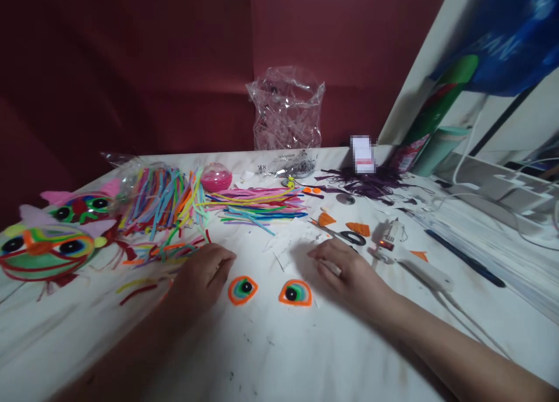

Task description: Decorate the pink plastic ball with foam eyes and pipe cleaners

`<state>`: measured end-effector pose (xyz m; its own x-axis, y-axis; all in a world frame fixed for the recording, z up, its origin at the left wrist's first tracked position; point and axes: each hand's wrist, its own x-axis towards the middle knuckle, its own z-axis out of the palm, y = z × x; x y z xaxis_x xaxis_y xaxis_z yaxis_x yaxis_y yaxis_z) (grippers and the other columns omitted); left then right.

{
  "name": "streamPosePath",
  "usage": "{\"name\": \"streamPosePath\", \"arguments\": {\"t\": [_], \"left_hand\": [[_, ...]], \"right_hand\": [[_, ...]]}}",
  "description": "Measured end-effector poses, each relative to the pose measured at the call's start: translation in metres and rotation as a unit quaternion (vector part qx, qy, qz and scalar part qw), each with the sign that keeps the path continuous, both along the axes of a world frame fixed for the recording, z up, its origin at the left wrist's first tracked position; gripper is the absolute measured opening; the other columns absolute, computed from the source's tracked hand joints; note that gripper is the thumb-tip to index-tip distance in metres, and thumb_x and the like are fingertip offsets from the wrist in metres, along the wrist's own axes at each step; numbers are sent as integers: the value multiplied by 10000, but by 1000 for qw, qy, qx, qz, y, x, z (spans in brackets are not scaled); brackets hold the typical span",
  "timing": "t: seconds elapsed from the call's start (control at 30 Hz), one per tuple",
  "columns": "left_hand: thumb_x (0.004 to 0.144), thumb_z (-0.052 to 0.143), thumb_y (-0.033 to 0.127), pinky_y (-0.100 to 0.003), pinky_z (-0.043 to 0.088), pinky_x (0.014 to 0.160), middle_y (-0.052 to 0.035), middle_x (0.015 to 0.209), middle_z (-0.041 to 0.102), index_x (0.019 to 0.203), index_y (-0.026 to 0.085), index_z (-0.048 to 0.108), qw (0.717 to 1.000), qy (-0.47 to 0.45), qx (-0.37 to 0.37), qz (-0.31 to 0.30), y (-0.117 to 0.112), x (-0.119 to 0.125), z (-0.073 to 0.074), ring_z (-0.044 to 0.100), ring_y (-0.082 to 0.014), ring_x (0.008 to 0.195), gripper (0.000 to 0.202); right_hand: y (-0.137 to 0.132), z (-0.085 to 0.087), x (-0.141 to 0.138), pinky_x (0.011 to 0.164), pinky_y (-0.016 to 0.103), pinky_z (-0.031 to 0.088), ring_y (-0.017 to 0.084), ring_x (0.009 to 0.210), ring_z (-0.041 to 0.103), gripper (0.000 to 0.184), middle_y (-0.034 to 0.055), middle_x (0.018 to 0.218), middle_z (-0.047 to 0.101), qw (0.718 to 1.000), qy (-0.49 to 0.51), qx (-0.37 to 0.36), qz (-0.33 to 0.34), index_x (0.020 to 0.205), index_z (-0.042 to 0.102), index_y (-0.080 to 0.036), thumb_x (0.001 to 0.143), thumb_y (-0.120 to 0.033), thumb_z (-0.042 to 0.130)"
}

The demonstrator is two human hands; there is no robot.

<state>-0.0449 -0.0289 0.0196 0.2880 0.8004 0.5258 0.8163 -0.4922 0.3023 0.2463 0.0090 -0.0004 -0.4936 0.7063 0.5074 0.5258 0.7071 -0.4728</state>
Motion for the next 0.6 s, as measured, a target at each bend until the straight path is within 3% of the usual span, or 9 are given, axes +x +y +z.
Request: {"name": "streamPosePath", "arguments": {"t": [0.1,0.23,0.3,0.4,0.5,0.6], "left_hand": [[870,461,193,-235,481,631,-25,725,649,796,170,614,1000,4,17,-23,-3,5,-1,624,-143,690,172],[864,481,180,-228,479,628,-29,727,647,791,165,618,999,11,16,-42,-5,9,-7,621,-139,693,156],[864,475,168,-231,480,637,-30,723,645,793,164,614,999,3,25,-33,-5,8,-8,620,-140,698,156],[852,476,153,-246,483,652,-33,731,646,802,164,607,999,-11,47,-16,-4,7,-7,617,-147,708,140],[838,489,150,-267,484,671,-40,750,651,806,163,607,999,-12,44,-5,-3,5,-10,616,-159,728,123],[832,496,157,-283,481,677,-48,756,651,803,161,615,1000,-4,20,-10,-2,5,-17,610,-169,739,122]], "right_hand": [[8,2,7,727,341,526,221,855,621,198,101,887,655,999,-37,0,-26,933,636,-172,843,-135,464],[7,5,6,711,286,523,187,847,633,196,85,898,678,995,-74,-37,50,916,638,-184,855,-131,460],[5,3,4,743,320,511,203,856,629,193,84,862,689,991,-118,-15,65,864,653,-191,874,-158,462],[8,-6,5,805,423,486,275,920,619,168,125,941,699,980,-193,43,-26,943,671,-178,836,-254,565],[16,-14,11,815,444,489,314,950,612,344,152,1035,685,963,-245,35,-103,1055,648,-158,765,-343,660],[23,-16,14,726,371,498,265,822,624,169,114,868,683,961,-252,-17,-112,883,653,-166,816,-301,576]]}}
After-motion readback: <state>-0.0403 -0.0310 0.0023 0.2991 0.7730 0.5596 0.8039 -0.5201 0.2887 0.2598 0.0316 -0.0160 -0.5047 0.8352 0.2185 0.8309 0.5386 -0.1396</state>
